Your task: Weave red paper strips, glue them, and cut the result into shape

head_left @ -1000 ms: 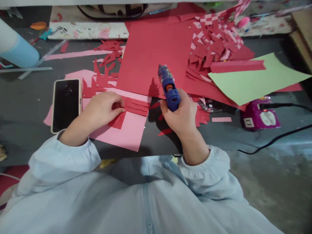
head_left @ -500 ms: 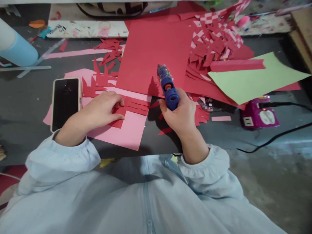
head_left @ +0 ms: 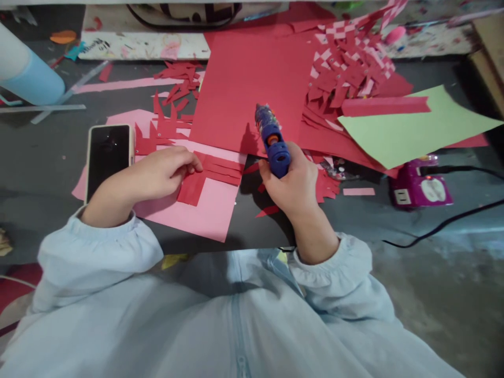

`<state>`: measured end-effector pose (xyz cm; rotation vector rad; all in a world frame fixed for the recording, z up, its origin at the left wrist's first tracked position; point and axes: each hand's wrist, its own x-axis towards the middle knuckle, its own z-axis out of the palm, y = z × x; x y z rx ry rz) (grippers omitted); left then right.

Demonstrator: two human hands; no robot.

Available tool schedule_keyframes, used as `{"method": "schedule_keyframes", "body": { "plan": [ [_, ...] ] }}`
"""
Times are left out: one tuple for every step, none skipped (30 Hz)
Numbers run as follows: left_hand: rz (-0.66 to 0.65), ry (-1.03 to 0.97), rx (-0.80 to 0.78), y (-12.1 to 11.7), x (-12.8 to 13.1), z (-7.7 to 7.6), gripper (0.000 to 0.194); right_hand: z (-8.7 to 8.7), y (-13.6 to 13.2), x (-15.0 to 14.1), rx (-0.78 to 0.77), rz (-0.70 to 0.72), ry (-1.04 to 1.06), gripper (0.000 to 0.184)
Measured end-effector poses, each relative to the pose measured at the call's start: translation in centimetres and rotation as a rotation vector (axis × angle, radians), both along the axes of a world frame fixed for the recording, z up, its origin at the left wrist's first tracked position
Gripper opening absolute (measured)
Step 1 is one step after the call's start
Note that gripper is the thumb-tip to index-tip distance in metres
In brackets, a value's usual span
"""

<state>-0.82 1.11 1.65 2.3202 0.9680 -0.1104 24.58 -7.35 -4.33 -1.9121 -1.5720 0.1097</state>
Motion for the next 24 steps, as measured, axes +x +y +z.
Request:
{"method": "schedule_keyframes", "body": {
  "plan": [
    [0.018, -0.007, -0.008, 0.1, 0.0, 0.0, 0.037, -0.1, 0.0, 0.0, 0.01, -0.001, -0.003, 0.023],
    [0.039, -0.011, -0.01, 0.2, 0.0, -0.1, 0.038, -0.2, 0.0, 0.0, 0.017, -0.002, -0.007, 0.023],
    [0.057, -0.015, -0.003, 0.3, 0.0, -0.1, 0.037, -0.2, -0.1, 0.0, 0.024, -0.001, -0.01, 0.023],
    [0.074, -0.017, 0.007, 0.3, 0.0, -0.2, 0.035, -0.3, -0.1, 0.1, 0.029, 0.0, -0.013, 0.023],
    [0.089, -0.018, 0.016, 0.3, 0.1, -0.2, 0.034, -0.3, -0.1, 0.1, 0.031, 0.003, -0.014, 0.023],
    [0.104, -0.017, 0.022, 0.3, 0.1, -0.2, 0.032, -0.4, -0.1, 0.1, 0.032, 0.006, -0.015, 0.022],
    [0.115, -0.017, 0.024, 0.2, 0.1, -0.3, 0.031, -0.4, -0.1, 0.1, 0.032, 0.009, -0.013, 0.022],
    [0.122, -0.017, 0.021, 0.2, 0.1, -0.3, 0.031, -0.3, -0.1, 0.1, 0.032, 0.01, -0.009, 0.022],
    [0.126, -0.019, 0.018, 0.1, 0.1, -0.3, 0.032, -0.3, -0.1, 0.1, 0.032, 0.01, -0.006, 0.022],
    [0.127, -0.023, 0.013, 0.1, 0.1, -0.3, 0.032, -0.3, -0.1, 0.1, 0.031, 0.009, -0.005, 0.023],
    [0.125, -0.027, 0.007, 0.1, 0.1, -0.3, 0.033, -0.3, -0.1, 0.1, 0.031, 0.008, -0.007, 0.023],
    [0.12, -0.03, 0.002, 0.1, 0.1, -0.2, 0.034, -0.3, -0.1, 0.1, 0.031, 0.008, -0.012, 0.023],
    [0.115, -0.03, -0.004, 0.1, 0.0, -0.2, 0.034, -0.2, -0.1, 0.1, 0.031, 0.01, -0.017, 0.023],
    [0.106, -0.026, -0.009, 0.1, 0.0, -0.2, 0.035, -0.3, -0.1, 0.1, 0.031, 0.014, -0.022, 0.022],
    [0.093, -0.02, -0.016, 0.1, 0.0, -0.1, 0.036, -0.3, -0.1, 0.1, 0.032, 0.019, -0.026, 0.022],
    [0.077, -0.012, -0.02, 0.1, -0.1, 0.0, 0.037, -0.3, -0.1, 0.1, 0.033, 0.021, -0.028, 0.022],
    [0.06, -0.002, -0.021, 0.1, -0.1, 0.1, 0.038, -0.3, -0.1, 0.1, 0.034, 0.022, -0.029, 0.022],
    [0.042, 0.012, -0.019, 0.1, -0.1, 0.3, 0.039, -0.3, -0.1, 0.1, 0.033, 0.02, -0.029, 0.022],
    [0.024, 0.027, -0.016, 0.0, -0.1, 0.4, 0.041, -0.3, -0.1, 0.1, 0.031, 0.016, -0.027, 0.022],
    [0.006, 0.044, -0.012, 0.0, -0.1, 0.5, 0.043, -0.3, -0.1, 0.1, 0.028, 0.012, -0.025, 0.023],
    [-0.011, 0.064, -0.008, 0.0, -0.1, 0.6, 0.045, -0.3, -0.1, 0.1, 0.024, 0.012, -0.022, 0.023],
    [-0.028, 0.082, -0.005, -0.1, -0.2, 0.7, 0.048, -0.3, -0.1, 0.1, 0.019, 0.015, -0.018, 0.024],
    [-0.045, 0.095, -0.002, -0.1, -0.3, 0.7, 0.05, -0.3, -0.1, 0.1, 0.013, 0.021, -0.014, 0.024],
    [-0.061, 0.104, 0.0, -0.1, -0.4, 0.7, 0.052, -0.3, -0.1, 0.2, 0.006, 0.027, -0.011, 0.024]
  ]
}}
